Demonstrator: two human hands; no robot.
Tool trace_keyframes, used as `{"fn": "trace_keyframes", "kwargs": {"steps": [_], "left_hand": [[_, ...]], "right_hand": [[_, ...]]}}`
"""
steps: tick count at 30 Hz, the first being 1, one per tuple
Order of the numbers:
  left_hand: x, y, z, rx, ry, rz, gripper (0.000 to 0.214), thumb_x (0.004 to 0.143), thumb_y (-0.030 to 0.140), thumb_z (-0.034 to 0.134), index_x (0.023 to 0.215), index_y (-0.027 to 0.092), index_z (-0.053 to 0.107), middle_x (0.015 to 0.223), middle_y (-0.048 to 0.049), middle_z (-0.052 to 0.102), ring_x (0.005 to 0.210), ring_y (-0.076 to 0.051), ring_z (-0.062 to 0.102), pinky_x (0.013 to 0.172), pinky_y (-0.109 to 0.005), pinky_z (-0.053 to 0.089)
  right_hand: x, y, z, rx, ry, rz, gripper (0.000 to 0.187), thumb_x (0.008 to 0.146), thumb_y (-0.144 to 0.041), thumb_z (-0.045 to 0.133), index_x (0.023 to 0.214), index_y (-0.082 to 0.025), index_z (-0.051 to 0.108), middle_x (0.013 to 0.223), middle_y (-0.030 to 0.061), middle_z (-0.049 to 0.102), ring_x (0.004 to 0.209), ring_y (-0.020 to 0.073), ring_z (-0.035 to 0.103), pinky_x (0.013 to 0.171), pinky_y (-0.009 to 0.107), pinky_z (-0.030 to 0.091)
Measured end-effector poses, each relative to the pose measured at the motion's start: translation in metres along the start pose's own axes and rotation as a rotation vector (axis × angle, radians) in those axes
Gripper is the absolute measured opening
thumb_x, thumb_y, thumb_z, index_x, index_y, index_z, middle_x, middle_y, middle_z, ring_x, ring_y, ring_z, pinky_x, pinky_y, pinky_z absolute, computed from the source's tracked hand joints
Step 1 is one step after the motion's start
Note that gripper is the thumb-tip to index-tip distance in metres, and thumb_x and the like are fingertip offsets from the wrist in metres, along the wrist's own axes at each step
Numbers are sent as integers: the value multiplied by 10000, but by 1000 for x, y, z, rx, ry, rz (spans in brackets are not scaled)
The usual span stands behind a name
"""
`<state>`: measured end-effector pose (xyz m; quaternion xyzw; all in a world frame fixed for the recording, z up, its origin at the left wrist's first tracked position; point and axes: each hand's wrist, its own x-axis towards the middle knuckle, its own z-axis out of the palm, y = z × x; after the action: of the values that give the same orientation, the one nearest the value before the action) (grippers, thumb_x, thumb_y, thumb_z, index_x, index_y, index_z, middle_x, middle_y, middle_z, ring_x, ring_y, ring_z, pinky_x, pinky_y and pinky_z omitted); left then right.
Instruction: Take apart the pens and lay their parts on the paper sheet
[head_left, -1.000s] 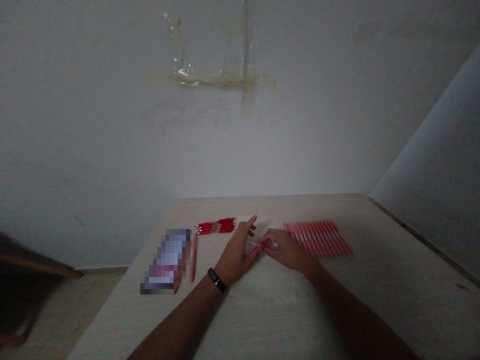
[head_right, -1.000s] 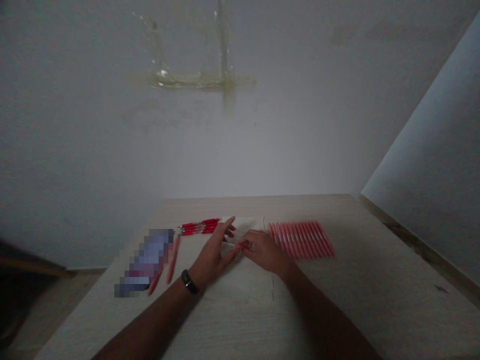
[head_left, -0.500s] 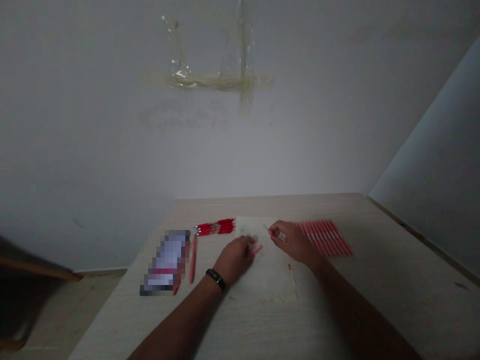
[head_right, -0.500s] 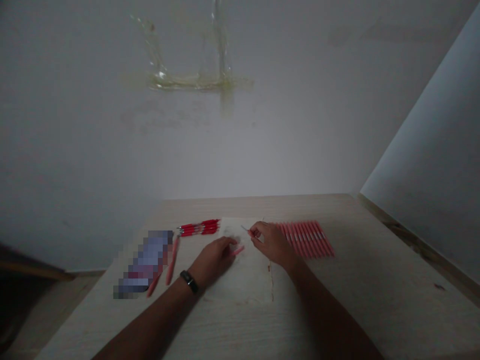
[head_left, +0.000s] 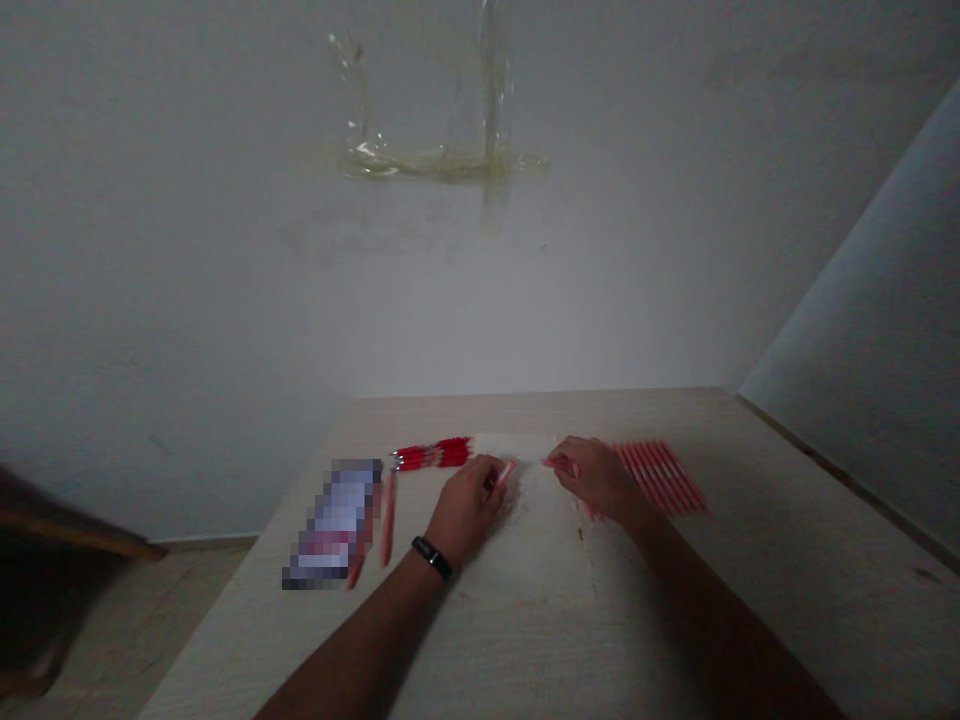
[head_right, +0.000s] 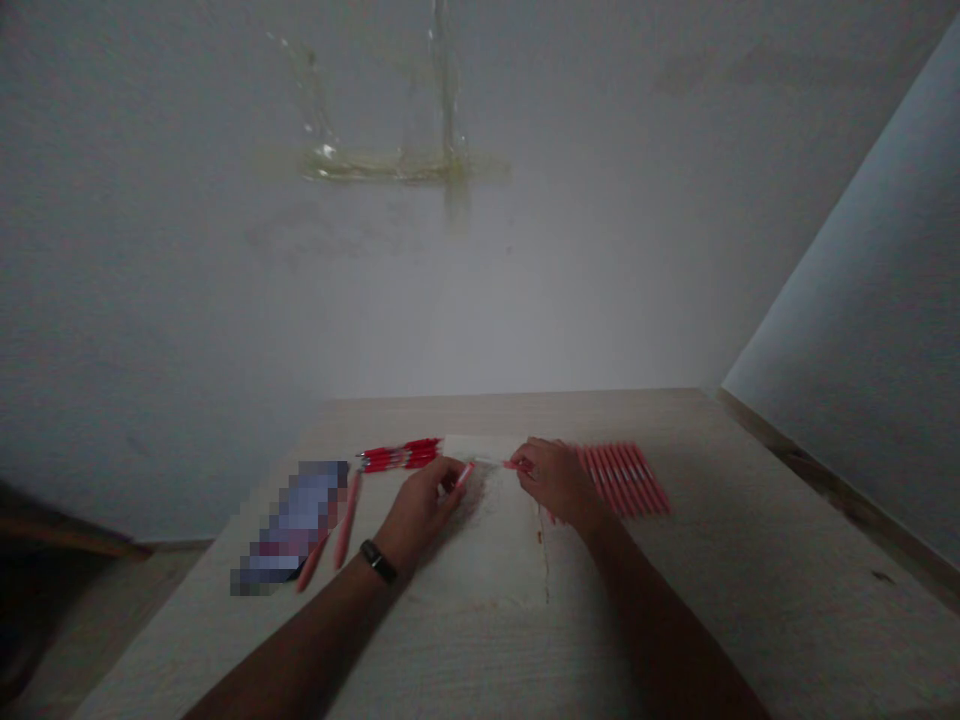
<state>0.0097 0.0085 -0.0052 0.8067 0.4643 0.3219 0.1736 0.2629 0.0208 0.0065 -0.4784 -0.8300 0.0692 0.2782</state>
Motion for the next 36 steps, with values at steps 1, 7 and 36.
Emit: {"fn": "trace_keyframes", "kwargs": {"steps": [1,7,36], "left_hand": [[0,1,0,0,-1,3,130,892,208,558,1005,194,620,901,-34,657,805,-176,599,710,-283,443],[0,0,-2,56,-5,29,157,880,174,579,1014,188,660,901,-51,645,826,-193,583,738,-298,440],[-2,-1,0,28,-65,110,195,938,187,561,1030,225,729,911,-66,630,865,-203,573,739,-295,438]], "right_hand": [[0,0,1,-16,-4,-7,162,806,-81,612,902,-192,683,846,19,679,793,169,614,750,292,388],[-1,9,0,-38,2,-66,214,804,-67,636,953,-200,715,884,30,652,838,179,595,769,302,390],[-5,-8,13,209,-57,-86,257,1035,-315,449,1048,-210,683,976,57,711,935,198,634,878,356,444]]}}
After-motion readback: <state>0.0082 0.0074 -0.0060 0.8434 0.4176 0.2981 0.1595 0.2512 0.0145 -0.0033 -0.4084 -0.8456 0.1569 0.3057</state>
